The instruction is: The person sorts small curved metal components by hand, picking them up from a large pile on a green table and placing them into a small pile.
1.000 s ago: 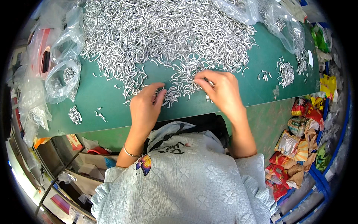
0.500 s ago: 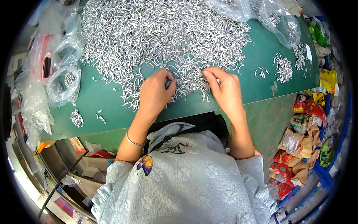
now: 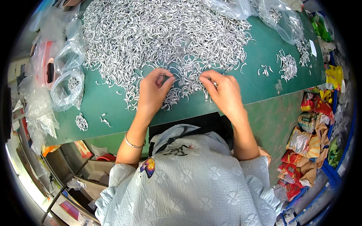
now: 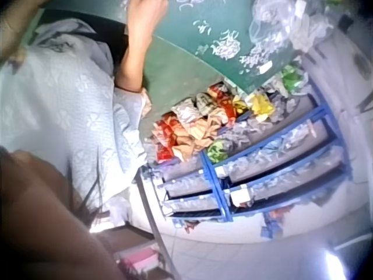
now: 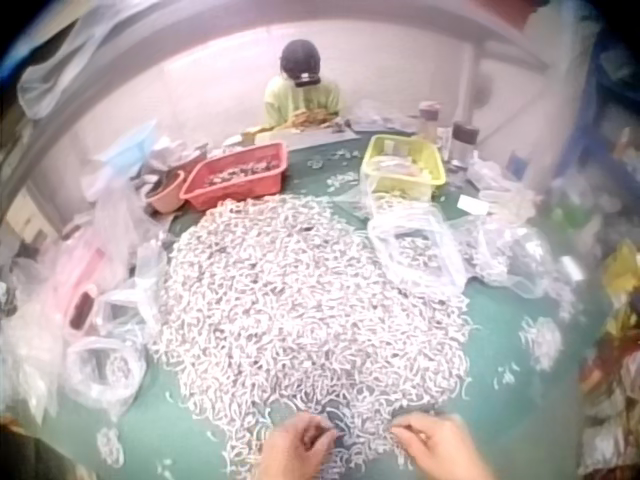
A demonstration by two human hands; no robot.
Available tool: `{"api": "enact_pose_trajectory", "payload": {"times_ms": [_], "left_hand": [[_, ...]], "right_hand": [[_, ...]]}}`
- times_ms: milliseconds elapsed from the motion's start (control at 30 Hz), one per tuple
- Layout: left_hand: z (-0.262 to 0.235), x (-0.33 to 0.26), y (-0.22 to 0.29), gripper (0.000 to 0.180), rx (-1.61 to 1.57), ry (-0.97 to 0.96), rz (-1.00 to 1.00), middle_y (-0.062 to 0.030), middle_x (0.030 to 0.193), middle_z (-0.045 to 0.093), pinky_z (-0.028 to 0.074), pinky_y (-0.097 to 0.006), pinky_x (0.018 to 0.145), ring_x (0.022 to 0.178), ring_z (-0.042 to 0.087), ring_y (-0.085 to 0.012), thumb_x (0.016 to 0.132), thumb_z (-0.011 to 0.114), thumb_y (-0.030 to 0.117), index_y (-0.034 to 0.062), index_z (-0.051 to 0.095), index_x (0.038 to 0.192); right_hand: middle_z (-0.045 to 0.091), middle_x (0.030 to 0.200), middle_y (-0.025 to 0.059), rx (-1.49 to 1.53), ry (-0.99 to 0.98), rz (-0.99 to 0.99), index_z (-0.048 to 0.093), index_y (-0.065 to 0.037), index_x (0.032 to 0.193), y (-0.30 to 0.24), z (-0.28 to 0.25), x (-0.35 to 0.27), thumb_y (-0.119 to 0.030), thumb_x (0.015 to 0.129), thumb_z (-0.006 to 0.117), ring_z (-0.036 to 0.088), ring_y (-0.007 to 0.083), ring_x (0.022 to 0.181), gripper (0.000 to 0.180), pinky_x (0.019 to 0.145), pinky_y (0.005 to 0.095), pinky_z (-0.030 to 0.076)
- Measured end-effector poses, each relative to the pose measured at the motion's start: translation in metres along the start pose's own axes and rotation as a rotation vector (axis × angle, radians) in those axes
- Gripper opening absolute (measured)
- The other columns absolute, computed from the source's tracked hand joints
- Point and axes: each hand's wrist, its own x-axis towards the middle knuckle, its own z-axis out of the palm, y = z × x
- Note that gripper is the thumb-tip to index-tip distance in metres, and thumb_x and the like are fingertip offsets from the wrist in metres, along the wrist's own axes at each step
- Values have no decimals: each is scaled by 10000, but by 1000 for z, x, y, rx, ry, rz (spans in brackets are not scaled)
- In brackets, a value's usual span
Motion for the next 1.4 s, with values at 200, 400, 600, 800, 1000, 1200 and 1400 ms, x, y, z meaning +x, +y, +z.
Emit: {"api": "enact_pose_trajectory", "payload": {"times_ms": [200,400,600,800,1000,1200,1400], "left_hand": [[12,-1,4,155,363,45,184,-125,788,594,423,-382,535,609,552,-316,719,672,120,47,577,817],[6,1,-1,87,130,-3,171,-42,664,540,373,-303,471,497,485,-214,747,629,71,32,578,806],[-21,0,-4,84,-1307,-436,-424,-63,816,475,296,-203,461,590,404,-114,801,507,102,25,519,830],[-19,5,-3,158,-1523,-384,-304,-61,727,418,274,-203,444,578,381,-116,857,455,160,32,471,764],[-6,0,-2,273,-402,-22,-115,45,558,409,208,-184,420,440,285,-52,906,489,193,-9,606,763],[5,1,-6,139,221,123,289,-82,672,534,370,-312,470,491,464,-201,754,629,79,76,639,893],[6,8,2,132,418,68,312,-93,711,563,399,-368,489,533,531,-271,754,622,81,79,606,884]], "right_hand": [[559,575,118,29,-12,5,628,-59,837,-7,1,1,-129,795,619,504,212,436,82,436,303,369],[552,566,103,-34,-9,23,628,-64,839,-7,-8,-2,-133,787,633,474,175,421,87,431,292,364],[562,579,105,-37,-15,64,632,-83,839,-9,-8,-1,-136,783,633,504,190,435,77,435,300,370],[598,627,95,-142,-9,-214,638,-58,839,-10,16,1,-135,749,666,534,200,481,121,447,318,389],[613,651,105,-394,-45,-159,615,-89,824,-20,26,5,-175,754,639,583,301,562,113,502,383,448],[590,606,117,-225,53,-109,628,-90,812,-13,10,10,-145,760,634,566,290,522,77,472,368,427],[531,564,7,125,134,-28,619,-39,810,3,-4,12,-113,805,605,468,129,425,75,417,266,360]]}}
